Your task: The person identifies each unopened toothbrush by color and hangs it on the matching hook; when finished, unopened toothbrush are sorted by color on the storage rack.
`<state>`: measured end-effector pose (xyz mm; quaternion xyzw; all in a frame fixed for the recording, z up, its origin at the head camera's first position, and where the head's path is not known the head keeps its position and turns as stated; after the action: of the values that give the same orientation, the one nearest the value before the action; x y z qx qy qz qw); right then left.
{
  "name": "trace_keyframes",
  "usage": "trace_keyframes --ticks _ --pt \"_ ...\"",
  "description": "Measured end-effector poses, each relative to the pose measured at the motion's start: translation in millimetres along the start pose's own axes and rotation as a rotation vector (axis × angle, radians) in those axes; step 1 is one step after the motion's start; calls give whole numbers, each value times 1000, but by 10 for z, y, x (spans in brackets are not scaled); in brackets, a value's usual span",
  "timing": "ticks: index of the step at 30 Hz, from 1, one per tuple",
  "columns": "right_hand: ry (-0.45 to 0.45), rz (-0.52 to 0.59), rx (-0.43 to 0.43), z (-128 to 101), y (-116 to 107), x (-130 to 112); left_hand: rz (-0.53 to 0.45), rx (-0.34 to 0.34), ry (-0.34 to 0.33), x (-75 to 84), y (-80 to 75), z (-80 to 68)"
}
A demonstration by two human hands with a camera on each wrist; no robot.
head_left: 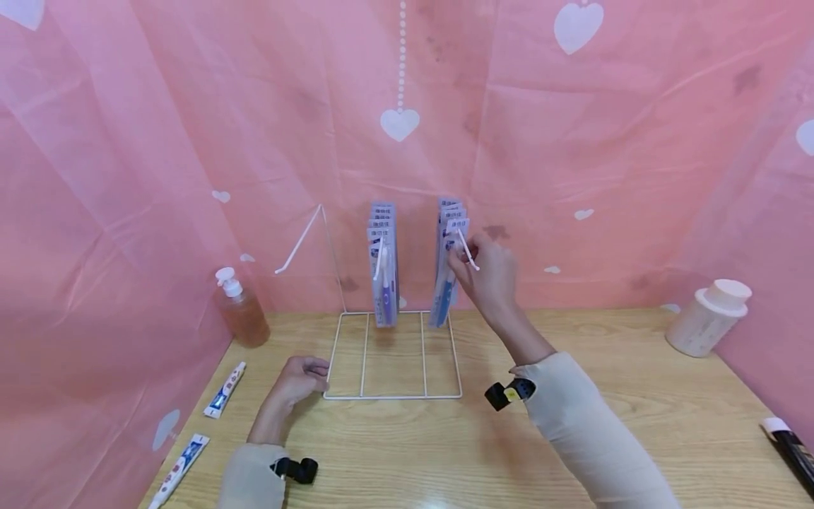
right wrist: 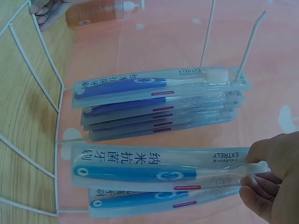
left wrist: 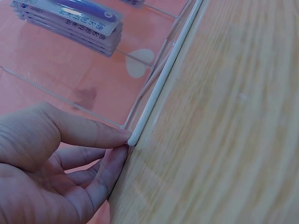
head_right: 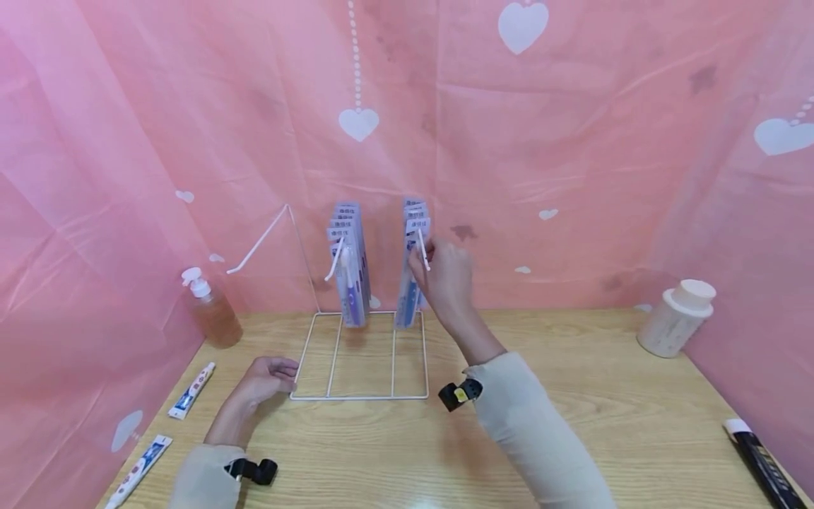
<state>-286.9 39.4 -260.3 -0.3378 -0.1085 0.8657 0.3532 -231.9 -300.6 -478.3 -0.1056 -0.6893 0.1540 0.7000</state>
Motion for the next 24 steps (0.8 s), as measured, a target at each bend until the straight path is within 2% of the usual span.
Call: trace_keyframes --ticks 8,16,20,24 --pt "86 -15 -9 90 77 53 1 1 10 6 7 17" --pt "72 50 19 5 57 106 9 -7 -8 28 16 -6" --pt "95 52 -20 -33 -9 119 27 -8 -6 56 -12 -7" --pt "127 -3 -79 -92 -143 218 63 -33 23 99 -56 -4"
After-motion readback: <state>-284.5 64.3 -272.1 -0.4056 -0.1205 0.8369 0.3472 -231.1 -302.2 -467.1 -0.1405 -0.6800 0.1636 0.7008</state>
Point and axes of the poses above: each hand's wrist, its own z-axis towards the middle knuckle, its own y-axis out of the palm, x = y × z, the point moved 5 cm from there along z, towards the middle knuckle, and after that the axes turned 6 degrees about y, right-handed, at the moved point
